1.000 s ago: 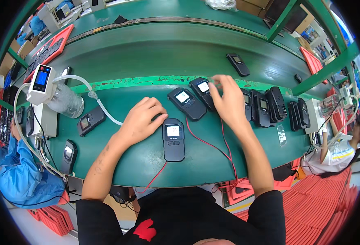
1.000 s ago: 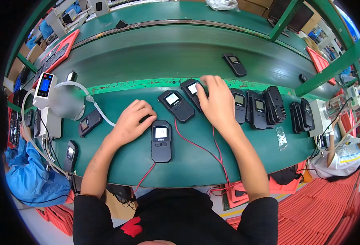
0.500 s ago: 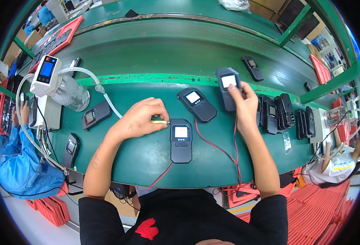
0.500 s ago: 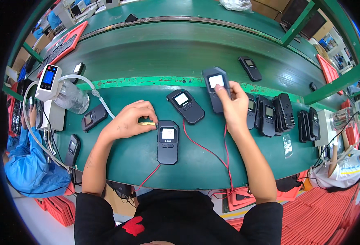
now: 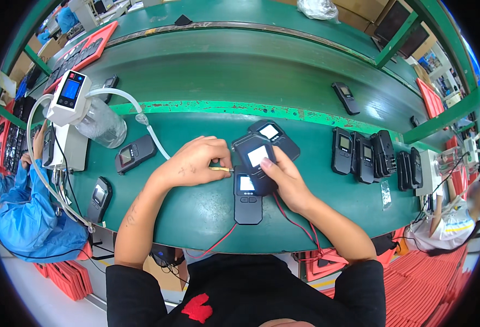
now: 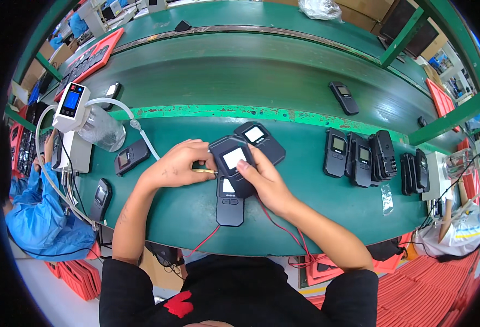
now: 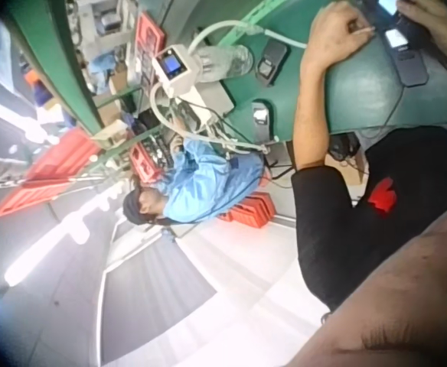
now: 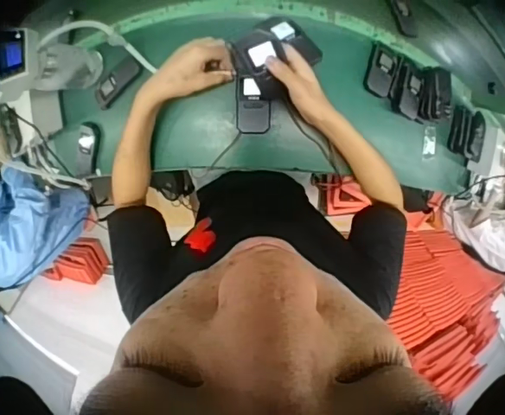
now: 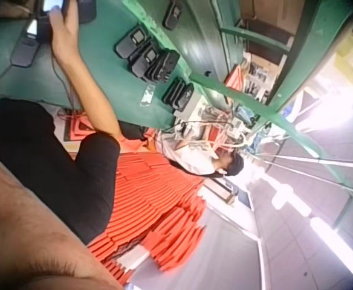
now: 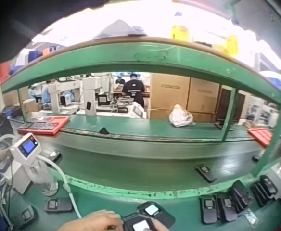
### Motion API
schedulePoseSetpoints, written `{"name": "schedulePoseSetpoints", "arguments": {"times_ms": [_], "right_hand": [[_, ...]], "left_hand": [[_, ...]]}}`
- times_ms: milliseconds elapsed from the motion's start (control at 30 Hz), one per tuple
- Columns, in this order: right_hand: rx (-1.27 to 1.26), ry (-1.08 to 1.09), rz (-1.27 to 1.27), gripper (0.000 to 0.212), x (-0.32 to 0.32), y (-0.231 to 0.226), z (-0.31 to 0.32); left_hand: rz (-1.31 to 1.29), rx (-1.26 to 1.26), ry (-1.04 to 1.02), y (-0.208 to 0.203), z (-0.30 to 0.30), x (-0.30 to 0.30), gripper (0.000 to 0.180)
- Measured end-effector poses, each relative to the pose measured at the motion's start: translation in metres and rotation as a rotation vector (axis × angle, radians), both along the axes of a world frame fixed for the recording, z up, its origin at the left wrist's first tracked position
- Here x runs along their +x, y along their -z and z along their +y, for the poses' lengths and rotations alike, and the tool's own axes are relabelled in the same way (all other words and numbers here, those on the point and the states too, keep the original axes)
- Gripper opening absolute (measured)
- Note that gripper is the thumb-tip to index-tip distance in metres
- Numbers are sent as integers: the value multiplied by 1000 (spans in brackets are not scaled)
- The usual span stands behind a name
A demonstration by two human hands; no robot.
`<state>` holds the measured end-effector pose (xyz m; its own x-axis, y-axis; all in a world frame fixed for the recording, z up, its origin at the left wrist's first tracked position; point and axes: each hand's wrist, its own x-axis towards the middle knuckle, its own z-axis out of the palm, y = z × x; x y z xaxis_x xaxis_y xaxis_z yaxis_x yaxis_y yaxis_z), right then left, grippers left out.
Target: Assembling and testing handheld electronic terminals by inserting batteries and checking components on a production line.
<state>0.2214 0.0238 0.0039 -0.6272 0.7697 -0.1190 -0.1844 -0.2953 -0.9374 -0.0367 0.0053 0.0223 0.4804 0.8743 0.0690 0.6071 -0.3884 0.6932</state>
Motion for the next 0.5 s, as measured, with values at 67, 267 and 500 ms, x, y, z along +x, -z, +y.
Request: {"name": "schedulePoseSetpoints", "arguments": {"times_ms": [67,267,500], "right_hand": [[-9,32,-51,41,6,3,3],[387,297,-352,27,17,16,21],[67,295,-325,30,22,-1,22]], "left_hand": [[-26,11,19,1,1,2,15],[-44,-26,1,0,0,0,13],[-28,-40,13,2,1,-1,12]]}}
